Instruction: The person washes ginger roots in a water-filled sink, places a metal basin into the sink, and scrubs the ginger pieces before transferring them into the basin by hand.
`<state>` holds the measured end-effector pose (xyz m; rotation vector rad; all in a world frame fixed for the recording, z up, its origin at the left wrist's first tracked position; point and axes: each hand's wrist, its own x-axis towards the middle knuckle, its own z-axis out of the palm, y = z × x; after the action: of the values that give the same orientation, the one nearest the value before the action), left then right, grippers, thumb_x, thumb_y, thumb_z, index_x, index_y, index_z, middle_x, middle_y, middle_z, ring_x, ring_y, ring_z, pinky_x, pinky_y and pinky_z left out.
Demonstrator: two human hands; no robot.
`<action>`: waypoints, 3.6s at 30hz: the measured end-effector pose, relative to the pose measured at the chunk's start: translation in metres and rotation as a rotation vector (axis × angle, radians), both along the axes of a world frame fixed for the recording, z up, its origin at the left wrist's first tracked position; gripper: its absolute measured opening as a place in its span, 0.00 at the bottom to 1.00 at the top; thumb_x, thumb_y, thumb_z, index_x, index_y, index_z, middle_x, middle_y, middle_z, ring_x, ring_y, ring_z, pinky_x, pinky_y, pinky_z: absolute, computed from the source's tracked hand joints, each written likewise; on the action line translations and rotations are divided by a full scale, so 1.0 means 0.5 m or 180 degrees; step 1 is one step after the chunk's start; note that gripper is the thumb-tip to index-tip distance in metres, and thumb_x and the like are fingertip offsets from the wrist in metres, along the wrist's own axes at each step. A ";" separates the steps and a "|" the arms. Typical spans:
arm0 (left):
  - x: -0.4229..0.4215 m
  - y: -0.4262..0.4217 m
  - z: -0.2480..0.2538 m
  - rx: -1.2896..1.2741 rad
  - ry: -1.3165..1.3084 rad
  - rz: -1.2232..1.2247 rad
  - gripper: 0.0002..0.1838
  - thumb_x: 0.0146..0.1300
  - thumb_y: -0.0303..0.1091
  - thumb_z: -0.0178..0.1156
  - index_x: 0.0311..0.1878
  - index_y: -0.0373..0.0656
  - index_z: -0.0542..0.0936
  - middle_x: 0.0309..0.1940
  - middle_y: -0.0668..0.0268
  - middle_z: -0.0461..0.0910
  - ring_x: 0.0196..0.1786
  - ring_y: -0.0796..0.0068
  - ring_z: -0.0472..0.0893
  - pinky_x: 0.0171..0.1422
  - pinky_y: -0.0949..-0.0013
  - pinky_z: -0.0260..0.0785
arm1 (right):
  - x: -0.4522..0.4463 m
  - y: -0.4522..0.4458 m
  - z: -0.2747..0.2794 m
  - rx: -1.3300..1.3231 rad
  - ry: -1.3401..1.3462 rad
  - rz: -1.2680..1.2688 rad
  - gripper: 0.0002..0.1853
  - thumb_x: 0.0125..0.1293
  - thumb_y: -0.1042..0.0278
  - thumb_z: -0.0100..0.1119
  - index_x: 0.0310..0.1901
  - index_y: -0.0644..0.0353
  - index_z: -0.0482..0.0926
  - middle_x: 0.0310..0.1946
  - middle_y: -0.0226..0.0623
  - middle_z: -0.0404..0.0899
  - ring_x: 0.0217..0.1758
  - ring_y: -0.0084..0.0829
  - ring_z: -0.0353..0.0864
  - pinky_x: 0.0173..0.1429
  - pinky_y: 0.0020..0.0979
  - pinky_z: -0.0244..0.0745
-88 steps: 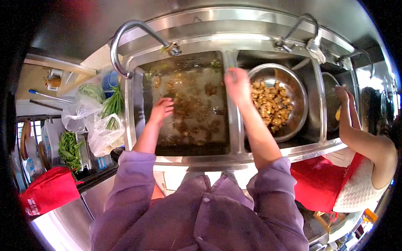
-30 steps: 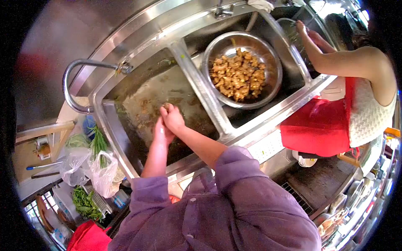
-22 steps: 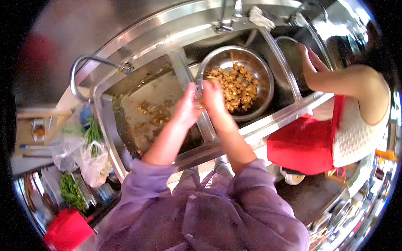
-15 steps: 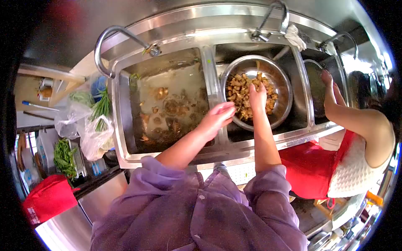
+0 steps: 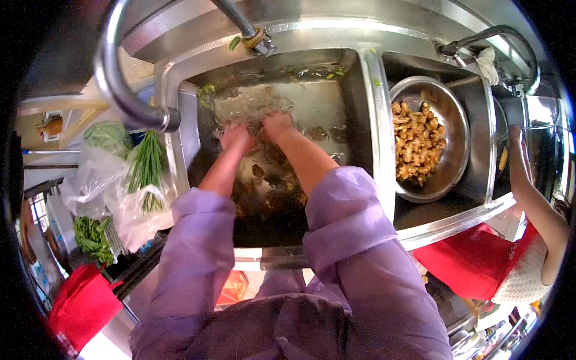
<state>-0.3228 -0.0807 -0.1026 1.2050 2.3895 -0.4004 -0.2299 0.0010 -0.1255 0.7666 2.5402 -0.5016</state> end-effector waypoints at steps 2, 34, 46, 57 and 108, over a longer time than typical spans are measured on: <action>-0.026 0.015 -0.064 -0.0987 -0.1461 0.0862 0.30 0.50 0.43 0.55 0.58 0.48 0.63 0.61 0.56 0.55 0.62 0.61 0.58 0.60 0.62 0.55 | 0.020 0.020 -0.069 -0.1449 -0.0243 -0.0680 0.25 0.57 0.56 0.49 0.58 0.45 0.61 0.57 0.39 0.60 0.60 0.42 0.59 0.57 0.46 0.57; 0.250 -0.202 -0.077 0.1609 -0.5653 0.5257 0.25 0.59 0.52 0.43 0.55 0.48 0.65 0.56 0.64 0.63 0.53 0.66 0.67 0.52 0.63 0.62 | 0.139 -0.303 0.016 -0.0801 0.0777 -0.3288 0.27 0.57 0.47 0.42 0.53 0.58 0.66 0.50 0.55 0.65 0.54 0.49 0.65 0.52 0.39 0.63; 0.182 -0.177 -0.043 0.1117 -0.4999 0.4392 0.22 0.58 0.44 0.49 0.51 0.41 0.65 0.47 0.59 0.69 0.45 0.64 0.71 0.47 0.63 0.64 | 0.105 -0.190 0.023 -0.1446 0.0892 -0.3373 0.23 0.55 0.55 0.49 0.55 0.45 0.65 0.61 0.47 0.51 0.62 0.51 0.52 0.64 0.46 0.47; 0.071 -0.204 -0.152 -0.0563 -0.1027 0.0619 0.27 0.54 0.45 0.49 0.55 0.40 0.64 0.52 0.54 0.66 0.47 0.54 0.72 0.46 0.57 0.65 | 0.211 -0.024 -0.063 0.0037 -0.1594 -0.0301 0.21 0.59 0.61 0.42 0.55 0.52 0.63 0.59 0.36 0.57 0.62 0.36 0.55 0.62 0.41 0.50; 0.546 0.063 0.326 0.2071 -0.5749 0.2065 0.33 0.56 0.47 0.53 0.62 0.47 0.54 0.59 0.56 0.56 0.59 0.58 0.61 0.60 0.56 0.56 | 0.642 0.149 0.331 0.0448 0.3247 -0.3938 0.22 0.58 0.58 0.48 0.48 0.67 0.68 0.45 0.48 0.70 0.47 0.41 0.70 0.53 0.34 0.62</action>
<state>-0.0497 -0.0491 0.0603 0.3670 1.0079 1.2223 0.0911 0.0755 0.0399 2.6913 2.5329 -1.3451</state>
